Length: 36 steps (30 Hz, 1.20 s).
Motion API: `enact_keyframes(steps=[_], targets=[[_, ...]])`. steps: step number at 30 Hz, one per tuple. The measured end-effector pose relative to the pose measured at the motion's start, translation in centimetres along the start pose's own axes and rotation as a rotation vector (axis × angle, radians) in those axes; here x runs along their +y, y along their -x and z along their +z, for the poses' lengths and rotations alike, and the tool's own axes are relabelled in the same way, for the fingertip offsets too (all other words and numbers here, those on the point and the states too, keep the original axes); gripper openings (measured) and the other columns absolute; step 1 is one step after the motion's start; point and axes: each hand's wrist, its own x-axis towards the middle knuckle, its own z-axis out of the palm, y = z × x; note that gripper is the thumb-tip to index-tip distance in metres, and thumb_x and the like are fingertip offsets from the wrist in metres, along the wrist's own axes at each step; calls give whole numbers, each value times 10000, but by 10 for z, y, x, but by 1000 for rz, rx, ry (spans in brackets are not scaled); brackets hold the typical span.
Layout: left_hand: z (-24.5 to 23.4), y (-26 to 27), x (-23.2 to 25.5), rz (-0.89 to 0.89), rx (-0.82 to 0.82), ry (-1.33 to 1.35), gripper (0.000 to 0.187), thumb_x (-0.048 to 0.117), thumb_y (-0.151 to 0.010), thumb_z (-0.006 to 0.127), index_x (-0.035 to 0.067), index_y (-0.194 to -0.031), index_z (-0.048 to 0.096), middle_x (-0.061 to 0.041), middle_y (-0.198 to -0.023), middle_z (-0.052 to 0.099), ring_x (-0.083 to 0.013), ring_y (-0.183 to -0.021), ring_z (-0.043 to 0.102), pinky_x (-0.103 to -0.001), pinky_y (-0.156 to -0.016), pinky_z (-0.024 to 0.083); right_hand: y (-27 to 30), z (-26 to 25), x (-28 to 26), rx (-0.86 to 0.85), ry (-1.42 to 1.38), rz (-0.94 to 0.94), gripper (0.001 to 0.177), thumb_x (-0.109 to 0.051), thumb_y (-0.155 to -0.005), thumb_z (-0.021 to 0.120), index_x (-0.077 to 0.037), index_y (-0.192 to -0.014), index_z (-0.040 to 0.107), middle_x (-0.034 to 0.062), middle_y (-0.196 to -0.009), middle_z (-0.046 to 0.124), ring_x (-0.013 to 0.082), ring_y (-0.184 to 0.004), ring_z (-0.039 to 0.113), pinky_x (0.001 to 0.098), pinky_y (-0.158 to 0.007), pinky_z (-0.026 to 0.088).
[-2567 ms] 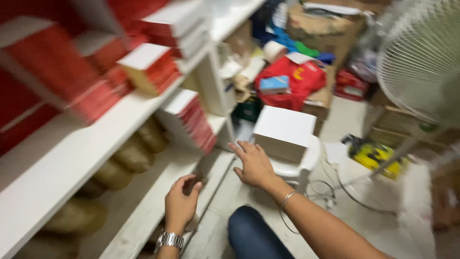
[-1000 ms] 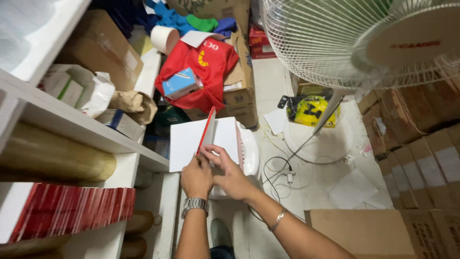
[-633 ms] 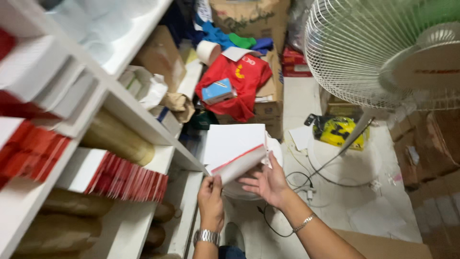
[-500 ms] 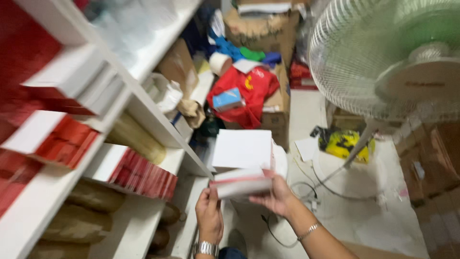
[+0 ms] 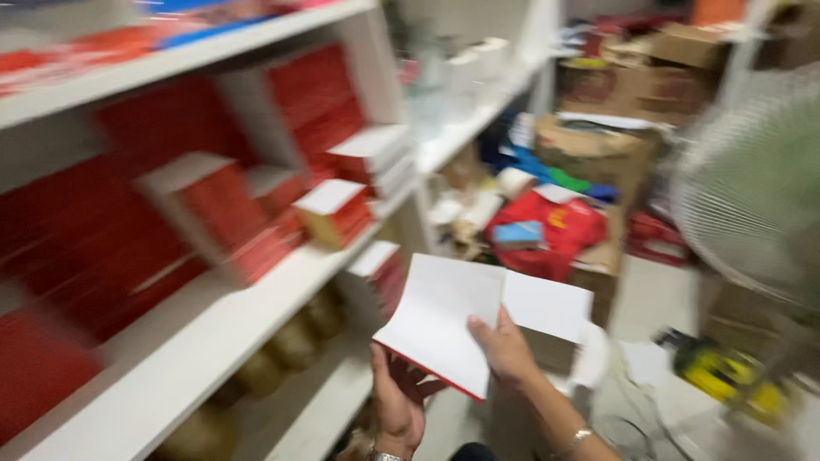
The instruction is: The person repeatedly picks up stacks of white and red papers from a shelf, moves them to a lower surface, and flips through the pages. They then return the papers to the shelf, stacking them neatly. The person also handles a yellow notepad, flipping through its pages before placing it on the shelf.
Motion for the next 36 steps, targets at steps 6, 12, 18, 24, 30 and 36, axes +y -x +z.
enact_keyframes(steps=[6, 12, 18, 24, 30, 36], targets=[[-19, 77, 85, 193, 30, -180, 491, 142, -935, 638, 6, -1398, 548, -253, -1011, 750, -329, -630, 706, -415, -379, 607, 59, 121, -28, -219, -53, -50, 565, -135, -928, 614, -160, -1479, 493, 184, -1262, 683, 307, -944, 644, 437, -776, 541], [-75, 149, 179, 510, 190, -205, 412, 152, -956, 604, -135, -1249, 649, -292, -801, 730, -334, -487, 656, -423, -363, 606, 140, 248, -32, -513, -85, 55, 652, -20, -859, 631, -138, -1485, 490, 157, -1290, 677, 277, -1007, 628, 400, -863, 518], [-95, 253, 275, 640, 799, -326, 379, 183, -936, 617, 5, -1251, 732, -187, -992, 842, -415, -440, 706, -362, -318, 480, 210, 350, -26, -982, 198, 121, 694, -80, -832, 722, -257, -1470, 513, 80, -1127, 724, 183, -829, 644, 287, -483, 385], [-209, 285, 335, 1145, 715, -46, 532, 65, -938, 552, 161, -1453, 458, -124, -1362, 651, -344, -947, 685, -444, -413, 546, 265, 416, -10, -1270, 918, -595, 751, -372, -898, 707, -197, -1568, 417, 31, -1599, 484, 240, -1465, 459, 426, -1194, 365], [-298, 314, 360, 1036, 953, -16, 377, 44, -1000, 544, 62, -1376, 531, -173, -1188, 657, -364, -833, 635, -456, -552, 563, 272, 446, 55, -1385, 1193, -1091, 855, -349, -850, 737, -178, -1592, 349, 127, -1613, 393, 311, -1471, 368, 465, -1188, 268], [-287, 329, 360, 936, 738, -131, 425, -13, -945, 627, 25, -1358, 537, -164, -1231, 671, -299, -985, 648, -453, -749, 587, 292, 453, 45, -1261, 1323, -1601, 799, -134, -775, 644, -243, -1541, 448, 214, -1160, 620, 380, -922, 659, 580, -1153, 295]])
